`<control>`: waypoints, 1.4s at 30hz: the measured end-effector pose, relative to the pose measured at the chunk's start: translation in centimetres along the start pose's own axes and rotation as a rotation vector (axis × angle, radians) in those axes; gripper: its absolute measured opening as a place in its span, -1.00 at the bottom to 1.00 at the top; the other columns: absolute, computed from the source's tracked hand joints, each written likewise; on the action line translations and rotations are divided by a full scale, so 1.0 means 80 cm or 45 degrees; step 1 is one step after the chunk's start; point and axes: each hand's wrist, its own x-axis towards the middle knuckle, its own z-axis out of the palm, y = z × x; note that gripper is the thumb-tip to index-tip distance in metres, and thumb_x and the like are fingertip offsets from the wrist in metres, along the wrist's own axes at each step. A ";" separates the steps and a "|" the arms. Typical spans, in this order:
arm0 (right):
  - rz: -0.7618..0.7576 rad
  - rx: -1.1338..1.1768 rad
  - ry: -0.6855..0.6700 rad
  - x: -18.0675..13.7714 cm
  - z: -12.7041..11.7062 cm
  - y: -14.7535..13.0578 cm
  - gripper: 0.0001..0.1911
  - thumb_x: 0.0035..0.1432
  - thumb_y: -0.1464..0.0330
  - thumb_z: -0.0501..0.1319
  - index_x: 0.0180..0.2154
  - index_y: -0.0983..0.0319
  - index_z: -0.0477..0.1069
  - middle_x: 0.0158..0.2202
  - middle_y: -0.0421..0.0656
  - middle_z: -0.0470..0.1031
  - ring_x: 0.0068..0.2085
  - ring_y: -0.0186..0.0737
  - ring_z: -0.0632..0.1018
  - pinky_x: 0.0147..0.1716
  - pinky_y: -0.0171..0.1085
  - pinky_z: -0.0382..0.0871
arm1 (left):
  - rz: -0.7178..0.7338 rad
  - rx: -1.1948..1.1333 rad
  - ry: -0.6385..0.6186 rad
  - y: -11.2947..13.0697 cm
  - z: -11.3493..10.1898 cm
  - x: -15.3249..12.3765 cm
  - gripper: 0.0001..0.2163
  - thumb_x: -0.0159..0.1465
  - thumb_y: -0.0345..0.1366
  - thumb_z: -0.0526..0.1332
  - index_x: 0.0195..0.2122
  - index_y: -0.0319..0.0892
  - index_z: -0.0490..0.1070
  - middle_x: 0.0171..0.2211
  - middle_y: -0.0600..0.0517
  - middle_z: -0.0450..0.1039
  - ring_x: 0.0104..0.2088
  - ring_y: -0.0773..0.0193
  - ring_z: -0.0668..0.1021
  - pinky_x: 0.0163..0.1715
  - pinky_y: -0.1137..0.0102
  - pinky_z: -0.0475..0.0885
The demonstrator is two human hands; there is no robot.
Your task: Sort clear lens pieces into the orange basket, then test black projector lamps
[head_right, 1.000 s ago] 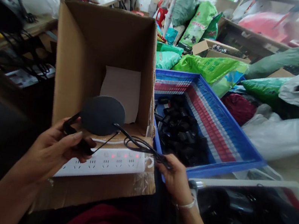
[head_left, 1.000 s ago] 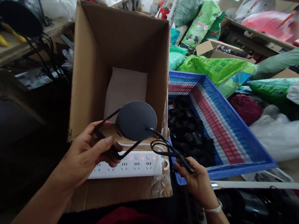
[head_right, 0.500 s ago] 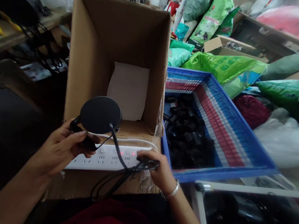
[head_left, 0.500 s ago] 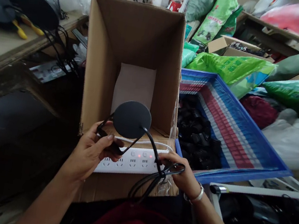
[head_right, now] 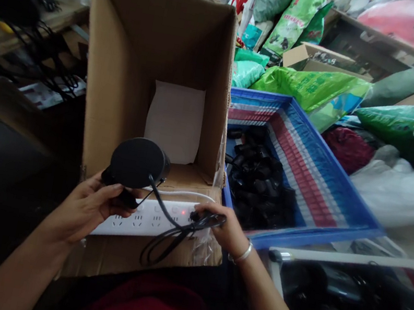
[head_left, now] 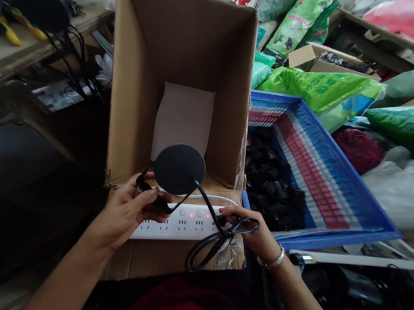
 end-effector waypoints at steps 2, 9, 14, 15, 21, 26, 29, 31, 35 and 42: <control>0.036 -0.014 0.040 -0.002 0.000 0.004 -0.77 0.01 0.51 0.12 -0.25 0.27 0.44 -0.29 -0.11 0.53 -0.25 -0.21 0.53 -0.20 -0.23 0.41 | -0.042 0.007 -0.019 -0.003 0.001 0.002 -0.70 0.07 -0.31 0.24 -0.19 -0.20 0.21 -0.46 -0.04 0.53 -0.55 0.21 0.55 -0.59 0.38 0.45; 0.146 0.094 0.057 -0.006 0.004 0.015 -0.78 -0.01 0.51 0.12 -0.26 0.26 0.42 -0.38 -0.15 0.52 -0.32 -0.23 0.53 -0.36 -0.29 0.44 | -0.078 0.025 -0.015 -0.008 0.000 0.006 -0.75 0.09 -0.28 0.21 -0.25 -0.21 0.20 -0.56 -0.02 0.52 -0.61 0.20 0.53 -0.66 0.40 0.41; 0.045 0.042 0.099 -0.005 0.003 0.003 -0.78 0.02 0.50 0.12 -0.24 0.27 0.43 -0.29 -0.10 0.54 -0.24 -0.20 0.53 -0.21 -0.23 0.42 | -0.045 0.029 -0.031 -0.004 0.002 0.002 -0.75 0.07 -0.27 0.23 -0.27 -0.21 0.21 -0.57 -0.01 0.51 -0.61 0.20 0.53 -0.67 0.40 0.42; -0.005 0.005 0.097 -0.006 0.003 -0.002 -0.79 0.03 0.51 0.11 -0.25 0.27 0.43 -0.27 -0.10 0.53 -0.23 -0.21 0.53 -0.19 -0.23 0.42 | -0.042 0.031 -0.033 -0.004 0.002 0.002 -0.74 0.07 -0.27 0.24 -0.27 -0.21 0.21 -0.57 -0.01 0.51 -0.61 0.20 0.53 -0.67 0.40 0.42; -0.339 -0.423 -0.265 -0.006 0.000 -0.035 -0.74 0.18 0.49 -0.01 -0.24 0.22 0.44 -0.15 -0.07 0.49 -0.12 -0.23 0.48 -0.15 -0.21 0.38 | -0.026 0.037 -0.061 -0.006 0.001 0.001 -0.70 0.07 -0.30 0.25 -0.20 -0.21 0.21 -0.49 -0.01 0.51 -0.47 0.21 0.55 -0.54 0.33 0.49; -0.365 -0.506 -0.461 -0.002 0.005 -0.032 -0.74 0.17 0.52 -0.01 -0.21 0.20 0.41 -0.11 -0.09 0.46 -0.11 -0.24 0.46 -0.13 -0.21 0.36 | 0.005 -0.013 -0.080 -0.014 0.001 0.006 -0.65 0.06 -0.33 0.26 -0.16 -0.17 0.19 -0.41 0.01 0.49 -0.37 0.19 0.55 -0.46 0.29 0.49; -0.313 -0.450 -0.334 -0.009 0.015 -0.015 -0.73 0.18 0.51 -0.03 -0.21 0.16 0.38 -0.16 -0.11 0.48 -0.13 -0.23 0.47 -0.15 -0.22 0.37 | 0.092 -0.105 -0.055 -0.021 0.003 0.013 -0.63 0.05 -0.34 0.28 -0.15 -0.11 0.18 -0.37 0.10 0.44 -0.41 0.29 0.53 -0.42 0.32 0.48; -0.301 -0.396 -0.229 -0.016 0.022 -0.001 -0.72 0.16 0.50 -0.03 -0.19 0.11 0.36 -0.17 -0.12 0.48 -0.13 -0.20 0.48 -0.16 -0.22 0.38 | 0.174 -0.136 -0.051 -0.023 0.005 0.018 -0.65 0.04 -0.34 0.29 -0.18 -0.07 0.20 -0.38 0.15 0.40 -0.44 0.36 0.49 -0.41 0.37 0.45; -0.364 -0.288 -0.129 -0.023 0.029 0.030 -0.66 0.07 0.47 0.05 -0.11 0.06 0.33 -0.12 -0.09 0.46 -0.10 -0.08 0.49 -0.17 -0.19 0.41 | 0.316 -0.079 -0.061 -0.022 0.012 0.020 -0.75 0.06 -0.30 0.28 -0.26 -0.08 0.26 -0.41 0.15 0.33 -0.42 0.38 0.41 -0.44 0.45 0.40; -0.393 -0.328 0.216 -0.017 0.037 0.059 -0.75 -0.03 0.41 0.21 -0.24 0.09 0.49 -0.22 -0.10 0.52 -0.23 -0.12 0.56 -0.32 -0.36 0.48 | 0.351 -0.062 -0.138 -0.025 0.006 0.015 -0.79 0.11 -0.30 0.24 -0.26 -0.15 0.25 -0.40 0.10 0.30 -0.44 0.41 0.39 -0.43 0.45 0.38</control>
